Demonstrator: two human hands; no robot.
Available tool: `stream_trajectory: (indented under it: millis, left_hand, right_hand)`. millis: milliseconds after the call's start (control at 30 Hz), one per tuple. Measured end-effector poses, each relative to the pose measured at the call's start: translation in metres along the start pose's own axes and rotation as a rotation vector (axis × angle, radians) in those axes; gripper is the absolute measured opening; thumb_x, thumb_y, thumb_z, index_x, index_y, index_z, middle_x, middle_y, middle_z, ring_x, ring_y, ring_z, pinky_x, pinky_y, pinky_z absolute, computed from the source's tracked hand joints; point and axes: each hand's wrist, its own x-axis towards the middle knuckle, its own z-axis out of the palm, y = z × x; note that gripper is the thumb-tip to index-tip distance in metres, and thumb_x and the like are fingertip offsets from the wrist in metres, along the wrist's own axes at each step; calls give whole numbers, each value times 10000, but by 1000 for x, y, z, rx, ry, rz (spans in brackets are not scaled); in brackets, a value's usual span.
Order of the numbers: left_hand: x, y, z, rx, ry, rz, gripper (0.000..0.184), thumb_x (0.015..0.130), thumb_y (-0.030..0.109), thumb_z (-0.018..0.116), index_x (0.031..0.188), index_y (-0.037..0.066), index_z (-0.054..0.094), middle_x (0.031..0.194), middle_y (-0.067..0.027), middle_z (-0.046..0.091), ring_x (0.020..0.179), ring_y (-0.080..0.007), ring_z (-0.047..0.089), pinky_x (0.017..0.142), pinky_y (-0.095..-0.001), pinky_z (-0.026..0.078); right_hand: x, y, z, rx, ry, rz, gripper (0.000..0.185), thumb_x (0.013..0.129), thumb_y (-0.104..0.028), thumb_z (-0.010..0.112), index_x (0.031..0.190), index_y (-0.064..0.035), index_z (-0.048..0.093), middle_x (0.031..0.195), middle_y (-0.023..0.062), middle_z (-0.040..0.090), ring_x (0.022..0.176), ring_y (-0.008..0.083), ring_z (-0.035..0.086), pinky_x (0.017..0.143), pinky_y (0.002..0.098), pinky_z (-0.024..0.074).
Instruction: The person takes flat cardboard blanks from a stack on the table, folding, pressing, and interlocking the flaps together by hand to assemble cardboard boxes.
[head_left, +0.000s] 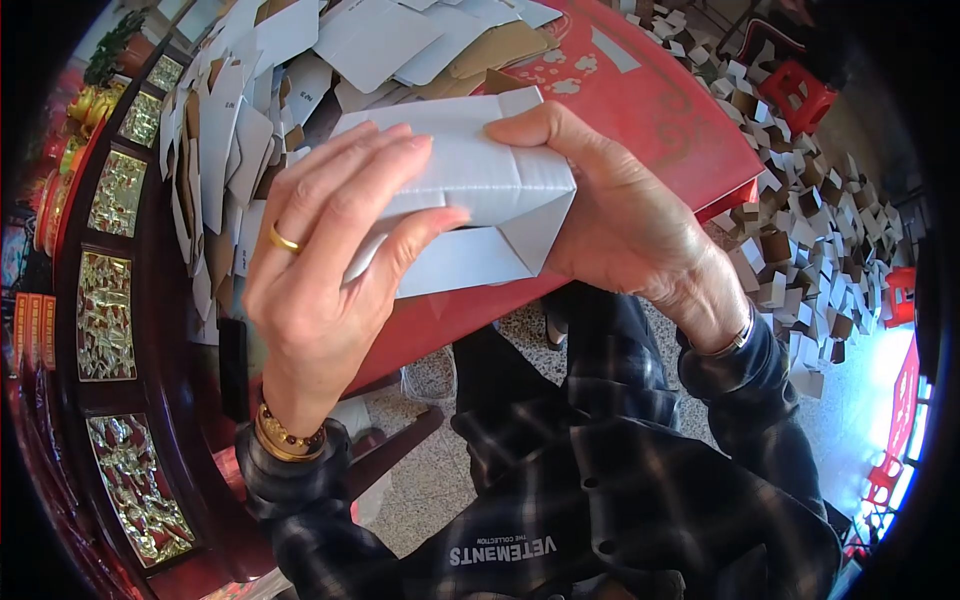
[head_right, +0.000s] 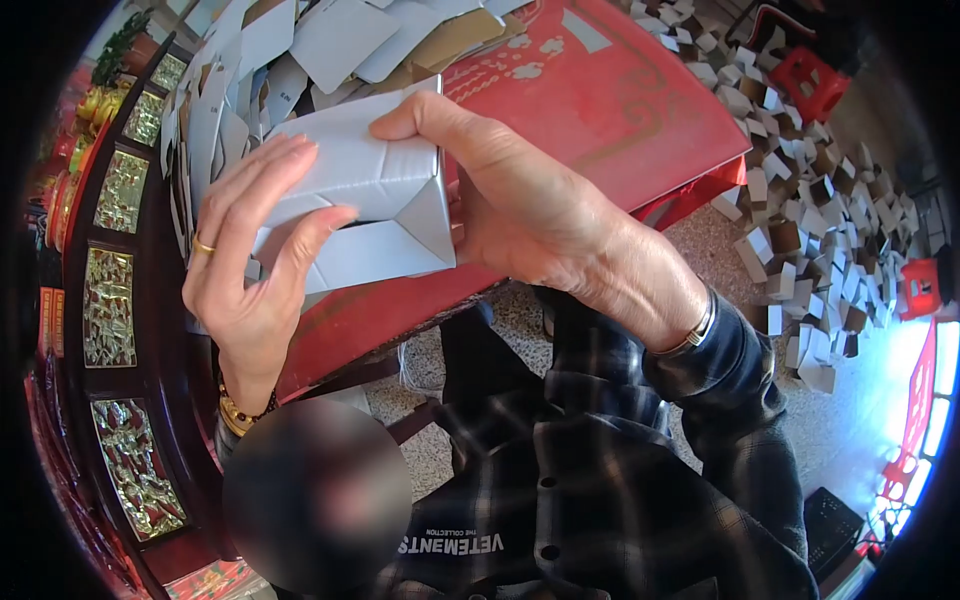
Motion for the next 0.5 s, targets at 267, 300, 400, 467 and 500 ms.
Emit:
stream_trajectory:
  millis: [267, 300, 400, 467, 500]
  left_hand:
    - [-4, 26, 3, 317, -102, 44, 547, 694, 150, 777, 1228, 125, 659, 1305, -20, 608, 1236, -268, 534, 1067, -536, 407]
    - [-6, 23, 3, 420, -147, 92, 522, 764, 166, 724, 1278, 158, 632, 1382, -29, 550, 1257, -273, 520, 1061, -539, 414]
    - [-27, 18, 20, 424, -192, 126, 534, 843, 109, 629, 1365, 190, 553, 1475, -84, 449, 1324, -337, 454, 1081, -514, 415]
    - [-45, 14, 35, 392, -197, 130, 580, 845, 91, 615, 1405, 183, 499, 1488, -107, 419, 1343, -345, 429, 1075, -516, 424]
    - [-56, 8, 40, 401, -223, 152, 603, 843, 145, 645, 1421, 170, 474, 1490, -130, 404, 1351, -366, 407, 1070, -524, 421]
  right_hand:
    - [-10, 3, 5, -554, -49, -333, 778, 884, -315, 633, 1474, -17, 222, 1295, 138, 486, 1206, 224, 490, 1006, 368, 414]
    - [-14, 3, 3, -608, -54, -314, 947, 870, -288, 651, 1536, -43, 23, 1433, 210, 356, 1341, 274, 372, 1085, 396, 353]
    - [-6, 21, -25, -750, -89, -418, 1020, 855, -285, 666, 1543, -54, -50, 1498, 253, 232, 1424, 340, 225, 1133, 446, 287]
    - [-6, 25, -32, -880, -58, -396, 1080, 826, -256, 695, 1535, -62, -96, 1512, 292, 149, 1434, 411, 163, 1137, 495, 259]
    - [-5, 31, -38, -961, -38, -412, 1095, 822, -255, 701, 1532, -65, -110, 1509, 297, 150, 1433, 425, 161, 1139, 502, 252]
